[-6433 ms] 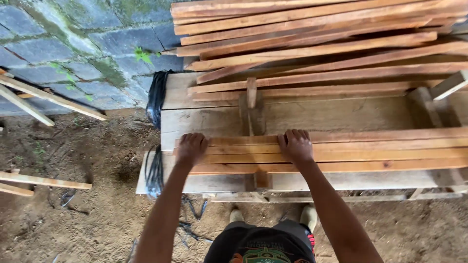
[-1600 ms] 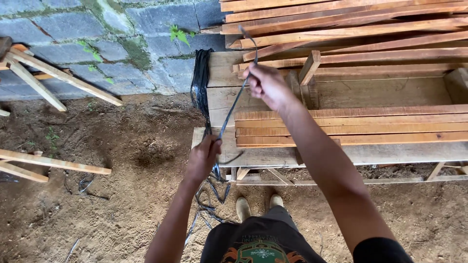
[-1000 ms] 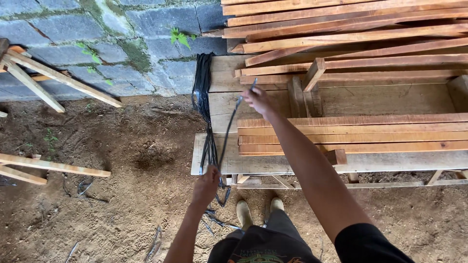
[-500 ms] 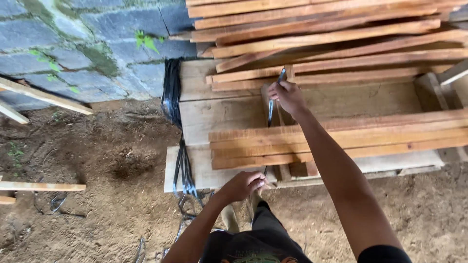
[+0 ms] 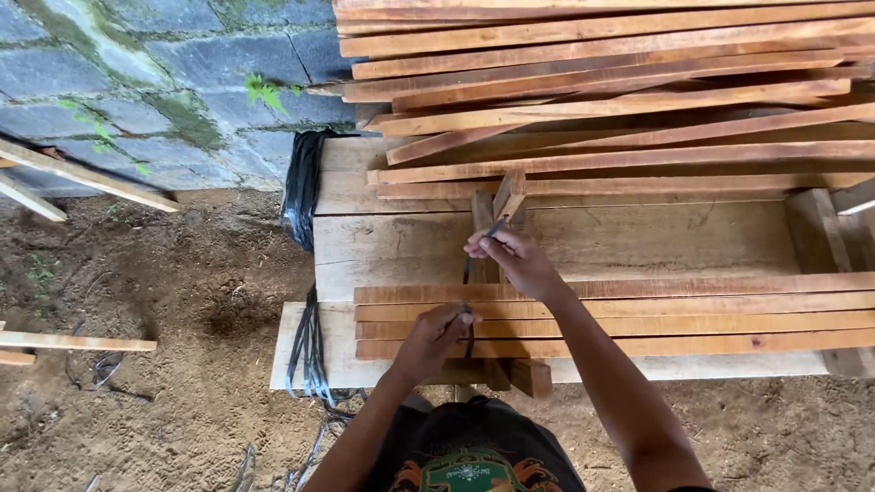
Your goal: Bundling multiple thin wood planks together using ties.
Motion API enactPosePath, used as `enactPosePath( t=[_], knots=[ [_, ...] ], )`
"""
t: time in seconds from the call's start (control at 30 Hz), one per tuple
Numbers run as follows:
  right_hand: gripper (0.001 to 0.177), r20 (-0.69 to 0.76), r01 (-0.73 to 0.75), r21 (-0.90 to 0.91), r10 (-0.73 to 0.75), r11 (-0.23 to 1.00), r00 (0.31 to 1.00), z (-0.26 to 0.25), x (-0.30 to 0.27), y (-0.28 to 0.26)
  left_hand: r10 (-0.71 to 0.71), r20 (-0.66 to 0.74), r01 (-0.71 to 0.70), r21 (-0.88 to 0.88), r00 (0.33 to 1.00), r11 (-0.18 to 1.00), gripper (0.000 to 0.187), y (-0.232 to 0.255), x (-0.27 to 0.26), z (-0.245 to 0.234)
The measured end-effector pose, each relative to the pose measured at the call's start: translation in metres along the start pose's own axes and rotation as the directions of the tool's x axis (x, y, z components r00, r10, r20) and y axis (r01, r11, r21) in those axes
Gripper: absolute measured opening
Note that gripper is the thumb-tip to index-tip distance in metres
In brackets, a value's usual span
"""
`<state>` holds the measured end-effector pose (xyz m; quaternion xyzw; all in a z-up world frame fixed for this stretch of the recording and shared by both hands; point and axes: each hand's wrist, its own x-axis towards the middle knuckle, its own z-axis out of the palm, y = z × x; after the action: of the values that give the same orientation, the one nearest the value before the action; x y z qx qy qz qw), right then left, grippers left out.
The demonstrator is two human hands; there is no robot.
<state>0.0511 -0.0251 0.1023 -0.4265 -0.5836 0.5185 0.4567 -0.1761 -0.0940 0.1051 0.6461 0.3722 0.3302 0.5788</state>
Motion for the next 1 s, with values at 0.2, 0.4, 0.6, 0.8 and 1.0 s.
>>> enactPosePath(
  t=[0.2,0.4,0.6,0.8,1.0],
  knots=[
    [0.019,-0.042,0.042,-0.010,-0.042,0.999,0.998,-0.004,0.021,0.006,-0.018,-0.072,0.030,0.175,0.997,0.984,0.021,0.009,0.023,0.009],
    [0.018,-0.073,0.028,-0.020,-0.030,0.999,0.997,-0.001,0.014,0.009,-0.079,-0.192,0.092,0.060,0.978,0.994,0.031,-0.004,0.034,0.008],
    [0.027,-0.173,-0.126,0.141,0.150,0.982,0.974,0.001,0.003,0.044,-0.048,-0.285,0.079,0.099,0.957,0.992,0.032,-0.011,0.055,0.015],
    [0.032,-0.108,-0.317,0.186,0.340,0.930,0.934,0.014,-0.021,0.022,0.020,-0.363,0.067,0.227,0.932,0.972,0.037,-0.024,0.054,0.020],
    [0.024,-0.107,-0.373,0.187,0.396,0.909,0.912,0.022,-0.030,0.013,0.245,-0.193,-0.060,0.657,0.950,0.752,0.025,-0.014,0.047,0.020]
  ],
)
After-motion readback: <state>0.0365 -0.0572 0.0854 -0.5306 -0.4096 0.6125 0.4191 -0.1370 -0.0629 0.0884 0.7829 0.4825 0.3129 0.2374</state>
